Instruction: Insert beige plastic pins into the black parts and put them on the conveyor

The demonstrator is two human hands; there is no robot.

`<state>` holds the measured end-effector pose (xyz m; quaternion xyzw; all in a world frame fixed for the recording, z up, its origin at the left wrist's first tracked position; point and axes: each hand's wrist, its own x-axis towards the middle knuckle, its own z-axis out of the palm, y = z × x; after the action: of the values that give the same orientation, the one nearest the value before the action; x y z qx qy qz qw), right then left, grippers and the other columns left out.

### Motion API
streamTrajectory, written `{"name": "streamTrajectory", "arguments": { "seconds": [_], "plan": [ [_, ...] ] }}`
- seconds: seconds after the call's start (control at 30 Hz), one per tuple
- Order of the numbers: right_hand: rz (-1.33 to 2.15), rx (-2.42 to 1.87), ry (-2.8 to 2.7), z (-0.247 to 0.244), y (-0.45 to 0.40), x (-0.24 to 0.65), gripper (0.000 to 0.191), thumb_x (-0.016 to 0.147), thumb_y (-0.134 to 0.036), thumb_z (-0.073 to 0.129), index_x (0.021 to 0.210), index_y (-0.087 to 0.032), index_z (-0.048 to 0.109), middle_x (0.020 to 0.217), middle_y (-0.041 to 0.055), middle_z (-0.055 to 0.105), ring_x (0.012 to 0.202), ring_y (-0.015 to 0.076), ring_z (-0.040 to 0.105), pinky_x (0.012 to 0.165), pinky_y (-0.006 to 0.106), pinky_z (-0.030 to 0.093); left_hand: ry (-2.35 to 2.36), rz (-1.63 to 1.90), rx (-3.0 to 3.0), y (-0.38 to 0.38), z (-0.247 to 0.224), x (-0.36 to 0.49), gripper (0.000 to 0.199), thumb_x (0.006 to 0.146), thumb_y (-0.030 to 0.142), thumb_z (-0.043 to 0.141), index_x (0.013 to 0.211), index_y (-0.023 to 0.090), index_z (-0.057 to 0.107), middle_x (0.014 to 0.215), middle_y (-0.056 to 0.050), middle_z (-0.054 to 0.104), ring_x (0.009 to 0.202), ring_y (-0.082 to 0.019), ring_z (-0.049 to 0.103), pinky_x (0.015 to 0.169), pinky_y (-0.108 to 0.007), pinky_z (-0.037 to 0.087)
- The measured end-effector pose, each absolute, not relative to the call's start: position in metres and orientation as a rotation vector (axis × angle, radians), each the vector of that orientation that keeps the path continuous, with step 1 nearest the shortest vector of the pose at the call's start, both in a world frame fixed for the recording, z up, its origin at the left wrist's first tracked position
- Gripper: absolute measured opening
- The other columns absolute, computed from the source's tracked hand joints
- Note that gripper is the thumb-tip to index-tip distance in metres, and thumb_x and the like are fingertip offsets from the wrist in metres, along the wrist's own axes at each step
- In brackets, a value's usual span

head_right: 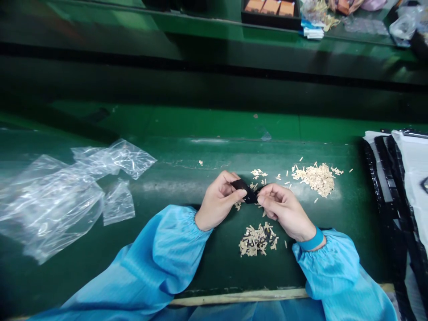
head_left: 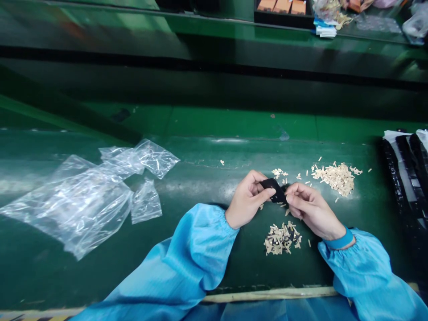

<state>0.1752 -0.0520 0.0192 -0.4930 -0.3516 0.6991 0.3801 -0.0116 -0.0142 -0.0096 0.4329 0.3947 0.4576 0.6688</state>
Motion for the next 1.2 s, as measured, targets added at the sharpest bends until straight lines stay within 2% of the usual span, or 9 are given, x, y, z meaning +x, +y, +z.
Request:
{"name": "streamTrajectory", "arguments": {
  "seconds": [0.2, 0.33, 0.43, 0.5, 0.57, 0.73, 0.97, 1.2],
  "plan": [
    [1.953, -1.128, -0.82, 0.017, -0.053, 0.174, 0.032, 0.085, -0.046, 0.075, 0.081, -0.022, 0.054, 0.051, -0.0101, 0.042, 0.045, 0.0085, 0.03, 0.047, 0.024, 0.023, 0.846, 0.976, 0.94, -0.016, -0.011, -0.012, 0.041, 0.076, 0.041, 0.084, 0.082, 0.019, 0.05, 0.074, 0.003, 0.058, 0.059, -0.008, 0.057, 0.054, -0.019, 0.052],
    [1.923, -1.15, -0.837, 0.015, -0.054, 0.172, 0.036, 0.087, -0.05, 0.073, 0.077, -0.022, 0.053, 0.05, -0.0099, 0.042, 0.045, 0.008, 0.029, 0.047, 0.024, 0.022, 0.855, 0.918, 0.895, -0.017, -0.012, -0.01, 0.039, 0.076, 0.038, 0.084, 0.086, 0.019, 0.052, 0.075, 0.003, 0.059, 0.059, -0.008, 0.057, 0.051, -0.017, 0.049],
    [1.735, -1.273, -0.896, 0.014, -0.053, 0.172, 0.036, 0.089, -0.053, 0.071, 0.079, -0.021, 0.056, 0.054, -0.0089, 0.043, 0.046, 0.0085, 0.031, 0.046, 0.024, 0.023, 0.867, 0.903, 0.857, -0.017, -0.011, -0.009, 0.04, 0.077, 0.037, 0.083, 0.106, 0.021, 0.06, 0.085, 0.001, 0.062, 0.065, -0.01, 0.059, 0.054, -0.019, 0.051],
    [1.56, -1.357, -0.954, 0.013, -0.052, 0.174, 0.035, 0.089, -0.053, 0.07, 0.081, -0.021, 0.058, 0.057, -0.0078, 0.044, 0.048, 0.0091, 0.033, 0.046, 0.024, 0.025, 0.861, 0.903, 0.848, -0.016, -0.009, -0.01, 0.053, 0.079, 0.035, 0.081, 0.126, 0.027, 0.059, 0.094, 0.0, 0.063, 0.068, -0.011, 0.059, 0.056, -0.02, 0.052],
    [1.393, -1.42, -1.034, 0.013, -0.05, 0.175, 0.034, 0.089, -0.053, 0.07, 0.082, -0.021, 0.061, 0.058, -0.0069, 0.045, 0.049, 0.01, 0.035, 0.047, 0.024, 0.028, 0.871, 0.913, 0.854, -0.015, -0.007, -0.011, 0.057, 0.081, 0.033, 0.079, 0.134, 0.03, 0.057, 0.097, -0.001, 0.063, 0.068, -0.011, 0.059, 0.056, -0.021, 0.052],
    [1.04, -1.497, -1.196, 0.011, -0.052, 0.176, 0.027, 0.091, -0.047, 0.069, 0.083, -0.022, 0.064, 0.066, -0.0013, 0.056, 0.058, 0.0147, 0.048, 0.053, 0.028, 0.04, 0.938, 0.946, 0.783, -0.013, -0.007, -0.012, 0.038, 0.079, 0.032, 0.079, 0.113, 0.025, 0.064, 0.097, -0.001, 0.061, 0.069, -0.011, 0.059, 0.055, -0.02, 0.055],
    [0.762, -1.401, -1.457, 0.008, -0.056, 0.176, 0.007, 0.095, -0.028, 0.065, 0.089, -0.023, 0.066, 0.085, 0.005, 0.065, 0.08, 0.0217, 0.061, 0.069, 0.035, 0.048, 0.92, 0.97, 0.769, -0.013, -0.006, -0.012, 0.036, 0.078, 0.032, 0.079, 0.103, 0.023, 0.055, 0.096, 0.0, 0.057, 0.071, -0.012, 0.059, 0.051, -0.02, 0.057],
    [0.679, -1.398, -1.569, 0.012, -0.058, 0.173, 0.004, 0.092, -0.022, 0.068, 0.092, -0.023, 0.065, 0.084, 0.0033, 0.065, 0.071, 0.018, 0.058, 0.062, 0.032, 0.048, 0.92, 0.957, 0.771, -0.015, -0.006, -0.011, 0.037, 0.078, 0.031, 0.079, 0.102, 0.022, 0.053, 0.091, 0.0, 0.055, 0.073, -0.013, 0.06, 0.051, -0.02, 0.058]
  ]
}}
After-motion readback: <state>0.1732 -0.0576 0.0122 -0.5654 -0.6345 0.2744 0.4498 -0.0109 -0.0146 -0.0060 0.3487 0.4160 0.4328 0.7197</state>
